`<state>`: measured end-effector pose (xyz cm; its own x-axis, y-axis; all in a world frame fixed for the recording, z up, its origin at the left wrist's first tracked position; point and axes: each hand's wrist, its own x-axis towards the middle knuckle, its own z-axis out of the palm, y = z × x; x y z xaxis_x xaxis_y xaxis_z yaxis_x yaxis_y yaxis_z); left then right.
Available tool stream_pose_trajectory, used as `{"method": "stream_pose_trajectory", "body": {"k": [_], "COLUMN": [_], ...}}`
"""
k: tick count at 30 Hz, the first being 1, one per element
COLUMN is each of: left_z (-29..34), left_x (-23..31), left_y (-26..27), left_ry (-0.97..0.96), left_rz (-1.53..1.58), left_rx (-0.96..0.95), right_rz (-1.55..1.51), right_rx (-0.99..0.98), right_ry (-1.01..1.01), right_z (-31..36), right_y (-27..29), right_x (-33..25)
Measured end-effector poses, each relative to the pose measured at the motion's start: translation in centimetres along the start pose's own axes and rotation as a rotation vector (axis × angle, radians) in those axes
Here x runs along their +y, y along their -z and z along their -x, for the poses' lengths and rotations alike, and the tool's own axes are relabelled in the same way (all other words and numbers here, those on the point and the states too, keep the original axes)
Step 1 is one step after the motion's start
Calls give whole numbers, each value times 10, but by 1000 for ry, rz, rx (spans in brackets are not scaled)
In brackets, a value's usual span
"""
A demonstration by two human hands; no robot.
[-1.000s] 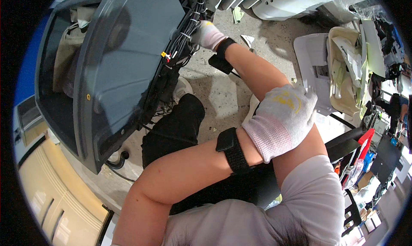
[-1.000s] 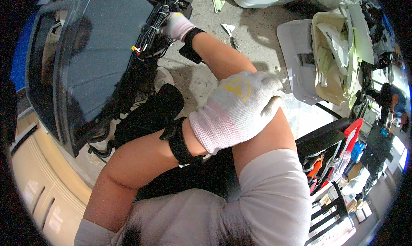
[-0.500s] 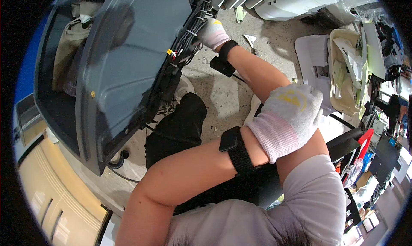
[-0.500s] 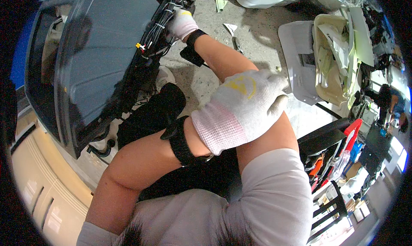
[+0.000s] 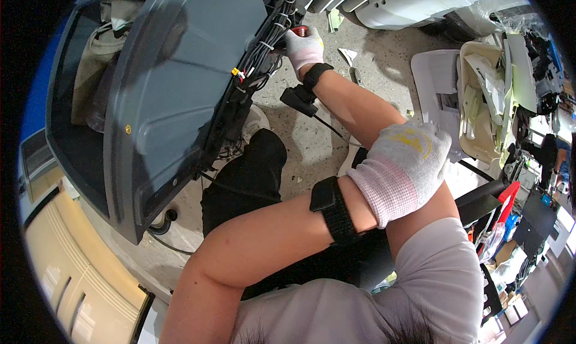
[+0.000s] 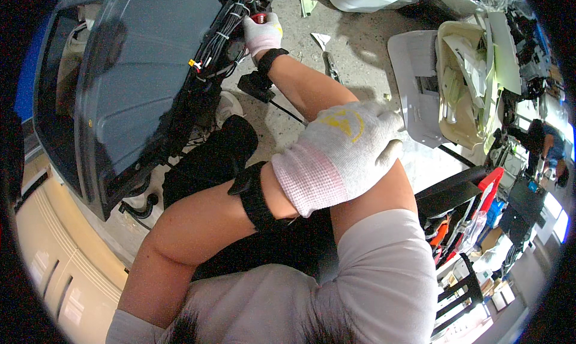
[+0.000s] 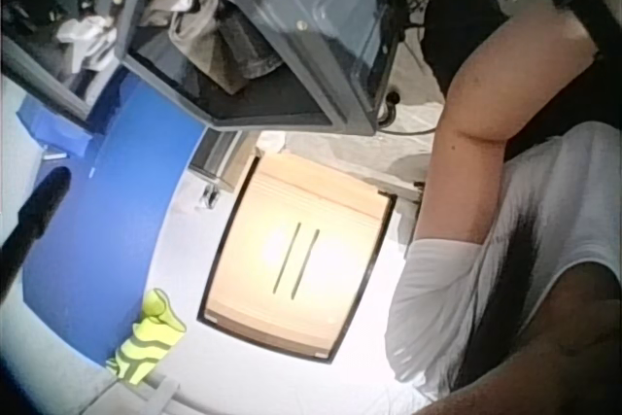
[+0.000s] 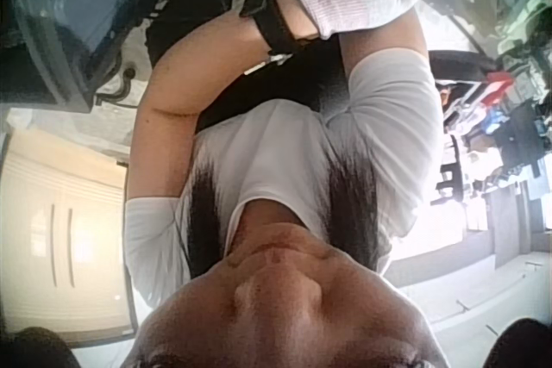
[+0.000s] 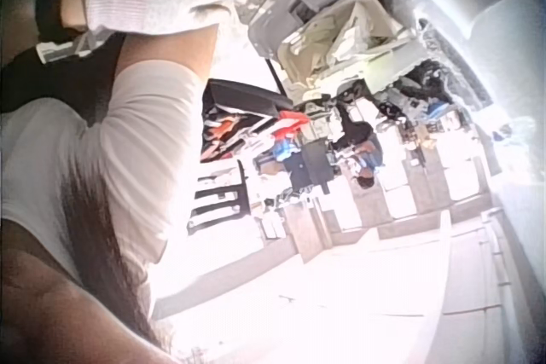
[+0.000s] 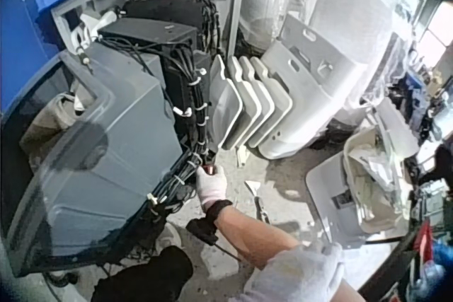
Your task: The person is performing wiring and cable management on industrial equipment using wire cutters and pliers.
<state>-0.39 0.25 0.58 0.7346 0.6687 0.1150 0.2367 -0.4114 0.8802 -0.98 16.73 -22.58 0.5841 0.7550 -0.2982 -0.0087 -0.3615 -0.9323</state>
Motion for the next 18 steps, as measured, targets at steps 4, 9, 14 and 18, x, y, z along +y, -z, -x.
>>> {"method": "stream_pose_trajectory", "body": {"k": [4,9,14,18], "left_z": [-1,0,-2,-2], "left_x": [0,-2,-1,1], "left_y": [-2,-2,-4,1], "left_ry": [-1,-18,-24,9], "left_rz": [-24,-26,-2,-19], "left_rx": [-26,-26,-24,-40], "right_rz": [-102,401,98,245], "right_rx": [-39,-133,-276,-437], "right_ry": [-62,292,210,328], "right_z": [-2,20,12,7], "right_y": [1,15,11,22], "right_x": [1,-26,-18,-24]}}
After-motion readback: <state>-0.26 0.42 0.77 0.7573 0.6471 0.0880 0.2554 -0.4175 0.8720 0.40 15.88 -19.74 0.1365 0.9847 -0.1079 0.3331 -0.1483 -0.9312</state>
